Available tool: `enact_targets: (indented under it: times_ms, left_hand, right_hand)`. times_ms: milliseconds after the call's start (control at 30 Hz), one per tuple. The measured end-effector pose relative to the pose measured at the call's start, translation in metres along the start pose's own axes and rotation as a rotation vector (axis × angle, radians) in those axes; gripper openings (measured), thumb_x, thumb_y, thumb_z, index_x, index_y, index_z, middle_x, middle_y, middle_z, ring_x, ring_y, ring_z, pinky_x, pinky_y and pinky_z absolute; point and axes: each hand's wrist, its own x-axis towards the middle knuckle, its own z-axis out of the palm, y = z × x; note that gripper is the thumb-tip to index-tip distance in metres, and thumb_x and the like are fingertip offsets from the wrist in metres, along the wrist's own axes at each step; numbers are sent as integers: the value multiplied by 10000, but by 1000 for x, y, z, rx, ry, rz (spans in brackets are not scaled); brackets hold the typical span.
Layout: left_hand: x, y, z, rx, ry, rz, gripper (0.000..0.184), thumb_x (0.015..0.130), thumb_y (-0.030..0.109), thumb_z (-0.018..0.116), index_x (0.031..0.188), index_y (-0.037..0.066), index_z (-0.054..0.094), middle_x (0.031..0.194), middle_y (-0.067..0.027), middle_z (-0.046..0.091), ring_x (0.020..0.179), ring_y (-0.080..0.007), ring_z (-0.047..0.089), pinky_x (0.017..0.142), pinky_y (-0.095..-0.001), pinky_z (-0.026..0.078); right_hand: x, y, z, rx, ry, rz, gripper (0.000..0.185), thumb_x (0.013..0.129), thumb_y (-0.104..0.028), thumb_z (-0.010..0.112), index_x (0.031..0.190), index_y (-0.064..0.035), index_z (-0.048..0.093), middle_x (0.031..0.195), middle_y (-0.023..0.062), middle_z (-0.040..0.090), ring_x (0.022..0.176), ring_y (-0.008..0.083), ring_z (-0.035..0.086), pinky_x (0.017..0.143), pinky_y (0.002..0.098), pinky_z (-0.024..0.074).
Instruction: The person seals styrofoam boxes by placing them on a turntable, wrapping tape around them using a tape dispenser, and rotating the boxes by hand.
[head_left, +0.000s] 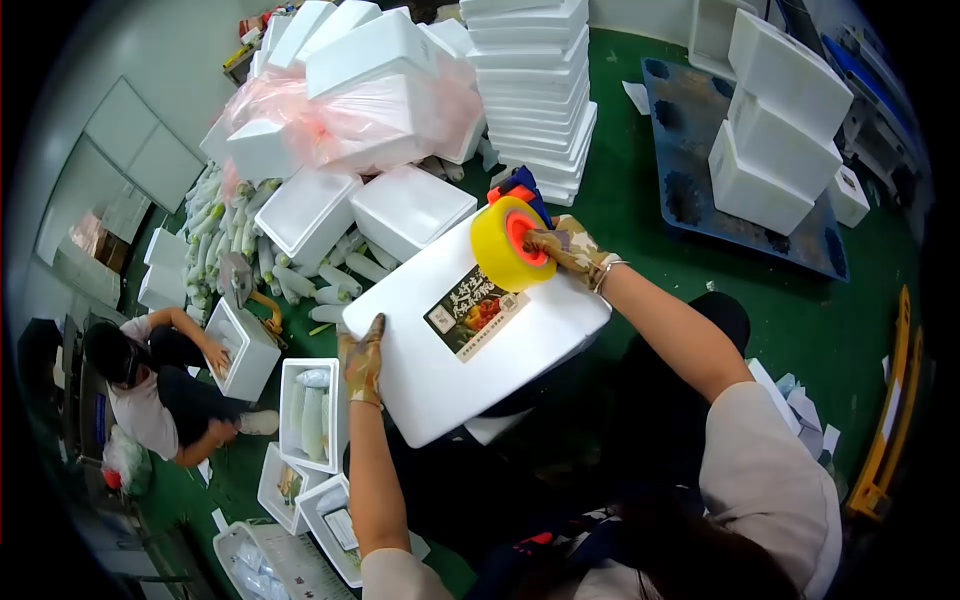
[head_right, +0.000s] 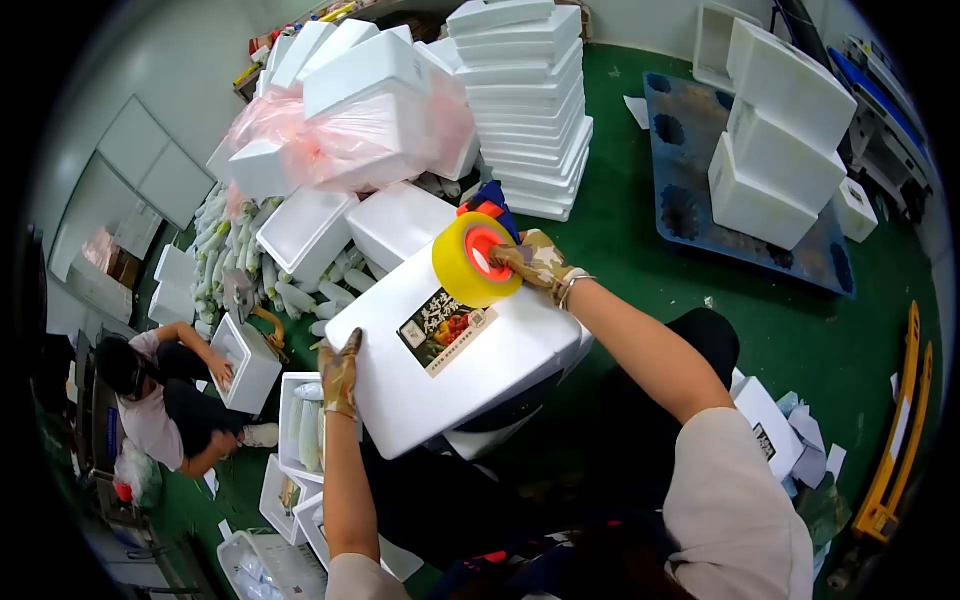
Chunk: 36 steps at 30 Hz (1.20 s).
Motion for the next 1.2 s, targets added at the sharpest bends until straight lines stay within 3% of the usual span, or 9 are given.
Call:
enact_targets:
  times_ms: [67,333,400,500,567,800,933,1100,1200]
  left_hand:
    - [32,-25,11,282,126,45,1019,720,519,763,1344,-168,341,1263,-340,507,1187,-445,489,1066,-400,347]
    - [39,0,16,-157,-194,-163,805,803,318,746,1396,-30,327,1131,-210,600,907,-241,634,789,-309,523]
    - [46,-21,22,-98,-58,247,550,876,237,674,1265,-66,429,998,-150,639,726,-193,655,587,-304,544]
    - [40,30,20,35,-118,-125,573,908,301,635,1355,33,398,1036,-179,628,852,-222,642,731,-281,537]
    - [50,49,28,252,-98,42,751,816,518,681,1360,77,409,1013,-200,639,819,-246,637,773,-336,500]
    - [82,0,24,161,-99,43,843,804,530,689,1388,-10,409,1159,-234,606,952,-283,627,869,-326,476]
    - [87,22,6,789,-212,35,767,797,558,678,1332,36,505,1316,-250,520,1189,-373,532,1005,-393,413]
    - [58,143,81,813,60,729,633,823,544,631,1214,49,581,1176,-254,595,1078,-389,579,948,-451,442]
    - [58,142,147,850,-107,615,662,846,575,575,1211,24,582,1095,-238,640,1021,-383,613,919,-441,459]
  right_hand:
    - [9,12,3,-103,207,-24,499,733,-411,729,974,22,674,902,115,698,827,197,662,751,295,518]
    - [15,37,-1,73,255,-5,557,791,-440,675,1044,53,616,931,130,682,800,190,669,724,290,533]
    - [6,43,3,248,257,-110,519,821,-446,663,993,43,636,880,118,682,778,186,665,693,293,523]
    - [13,29,4,30,336,-10,398,853,-339,657,954,46,645,835,118,675,736,182,658,674,297,517]
    - [42,47,3,231,302,-170,418,833,-347,667,956,51,640,835,129,669,730,190,656,662,300,516]
    - [59,36,2,89,322,-33,483,775,-392,699,1003,32,660,882,134,695,791,225,667,701,323,522]
    - [48,39,-29,256,311,-245,493,702,-392,777,987,-4,672,879,127,702,771,214,674,704,328,528]
    - [13,44,-149,-342,425,-60,527,674,-360,776,1001,36,660,843,143,697,735,227,686,664,323,534]
    - [21,40,-169,-608,308,-38,567,640,-316,769,1061,29,607,931,203,675,840,312,675,728,362,530]
